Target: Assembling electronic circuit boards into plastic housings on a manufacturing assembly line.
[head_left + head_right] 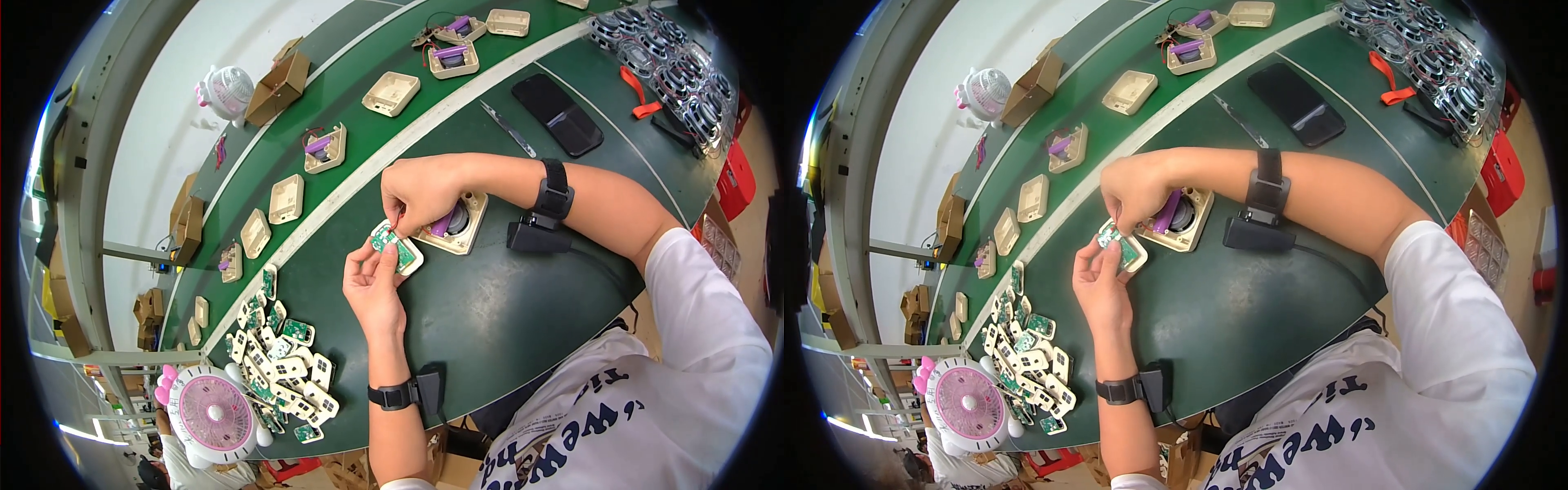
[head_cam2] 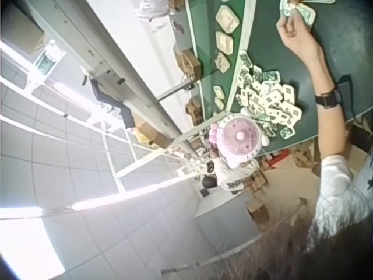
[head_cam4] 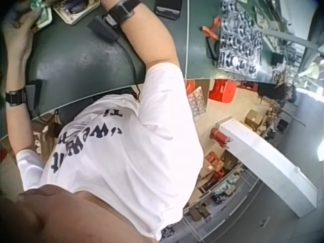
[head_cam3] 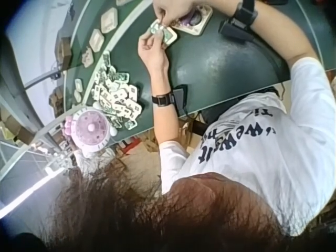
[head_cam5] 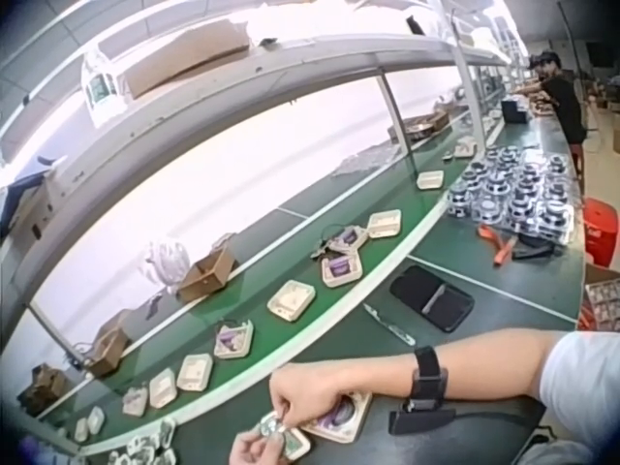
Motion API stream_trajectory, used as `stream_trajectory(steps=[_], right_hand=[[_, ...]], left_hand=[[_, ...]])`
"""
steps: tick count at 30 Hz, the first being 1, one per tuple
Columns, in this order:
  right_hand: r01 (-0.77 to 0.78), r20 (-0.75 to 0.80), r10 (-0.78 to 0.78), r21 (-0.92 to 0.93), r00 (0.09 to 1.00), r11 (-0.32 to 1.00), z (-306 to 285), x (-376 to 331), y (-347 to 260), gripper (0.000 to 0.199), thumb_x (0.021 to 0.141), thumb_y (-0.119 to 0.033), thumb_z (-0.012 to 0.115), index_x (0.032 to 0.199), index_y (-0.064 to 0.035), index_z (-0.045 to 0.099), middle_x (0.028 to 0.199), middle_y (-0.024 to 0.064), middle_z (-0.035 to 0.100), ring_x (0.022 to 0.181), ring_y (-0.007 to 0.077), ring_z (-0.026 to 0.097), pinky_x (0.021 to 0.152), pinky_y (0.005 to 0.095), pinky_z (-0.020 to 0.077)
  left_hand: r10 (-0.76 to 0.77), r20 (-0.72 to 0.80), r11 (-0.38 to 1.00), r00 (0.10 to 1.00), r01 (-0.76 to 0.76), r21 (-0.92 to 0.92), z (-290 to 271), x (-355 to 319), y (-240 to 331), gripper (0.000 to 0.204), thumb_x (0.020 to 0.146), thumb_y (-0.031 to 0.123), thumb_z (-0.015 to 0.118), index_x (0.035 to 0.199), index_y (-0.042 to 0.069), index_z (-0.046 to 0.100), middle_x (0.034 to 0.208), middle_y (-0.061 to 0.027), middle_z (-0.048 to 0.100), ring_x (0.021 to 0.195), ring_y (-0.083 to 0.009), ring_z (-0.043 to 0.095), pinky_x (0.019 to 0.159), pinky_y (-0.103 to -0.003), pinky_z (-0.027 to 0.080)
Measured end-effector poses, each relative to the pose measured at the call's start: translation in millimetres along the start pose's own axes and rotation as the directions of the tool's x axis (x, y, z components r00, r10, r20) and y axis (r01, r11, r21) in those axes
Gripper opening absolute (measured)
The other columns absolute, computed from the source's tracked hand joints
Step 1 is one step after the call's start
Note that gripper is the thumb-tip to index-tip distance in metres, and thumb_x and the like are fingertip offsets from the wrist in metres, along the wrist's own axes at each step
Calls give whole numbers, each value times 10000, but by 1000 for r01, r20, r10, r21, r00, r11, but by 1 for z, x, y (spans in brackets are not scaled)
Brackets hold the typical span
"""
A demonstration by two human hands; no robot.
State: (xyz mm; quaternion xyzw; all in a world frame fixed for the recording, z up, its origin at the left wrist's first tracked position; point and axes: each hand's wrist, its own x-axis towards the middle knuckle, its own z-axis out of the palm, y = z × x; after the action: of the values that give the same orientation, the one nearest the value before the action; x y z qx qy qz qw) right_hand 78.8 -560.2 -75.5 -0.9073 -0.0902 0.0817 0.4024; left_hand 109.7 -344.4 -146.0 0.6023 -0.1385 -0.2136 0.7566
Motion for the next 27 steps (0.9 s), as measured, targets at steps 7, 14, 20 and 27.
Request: stream_trajectory(steps=[7, 14, 20, 27], right_hand=[[99, -73, -107, -98, 992, 990, 9, 13, 2, 244, 752, -218, 759, 807, 20, 751, 714, 171, 714, 656, 273, 708, 622, 379, 542], [-349, -137, 325, -493, 936, 797, 12, -27, -36, 857, 663, -374, 887, 1359, -85, 478, 1295, 222, 525, 1141, 422, 594, 964, 493, 520], [-271, -70, 266, -401, 961, 875, 14, -14, -41, 861, 670, -360, 827, 1400, -85, 461, 1252, 241, 557, 1147, 423, 603, 957, 485, 533], [-250, -492, 74, -304, 867, 919, -58, 9, 17, 861, 675, -434, 828, 1373, -53, 494, 1229, 279, 579, 1153, 417, 595, 1005, 434, 497]], left_hand=[[29, -52, 996, 998, -24, 91, -3, 3, 1, 245, 947, 14, 706, 1158, 8, 581, 1065, -132, 728, 901, -155, 714, 718, -292, 609], [486, 30, 466, 874, -287, 837, -43, 10, 39, 387, 816, 179, 825, 1128, 5, 675, 1074, -169, 705, 982, -257, 693, 848, -385, 558], [488, -289, 69, 824, 294, 953, -125, -8, 50, 598, 790, 256, 834, 1290, 31, 594, 1351, -238, 540, 1278, -422, 491, 1051, -513, 442], [419, -86, 194, 904, 3, 981, -78, -7, 44, 423, 806, 37, 743, 1211, 55, 621, 1268, -162, 581, 1205, -378, 527, 1011, -465, 469]])
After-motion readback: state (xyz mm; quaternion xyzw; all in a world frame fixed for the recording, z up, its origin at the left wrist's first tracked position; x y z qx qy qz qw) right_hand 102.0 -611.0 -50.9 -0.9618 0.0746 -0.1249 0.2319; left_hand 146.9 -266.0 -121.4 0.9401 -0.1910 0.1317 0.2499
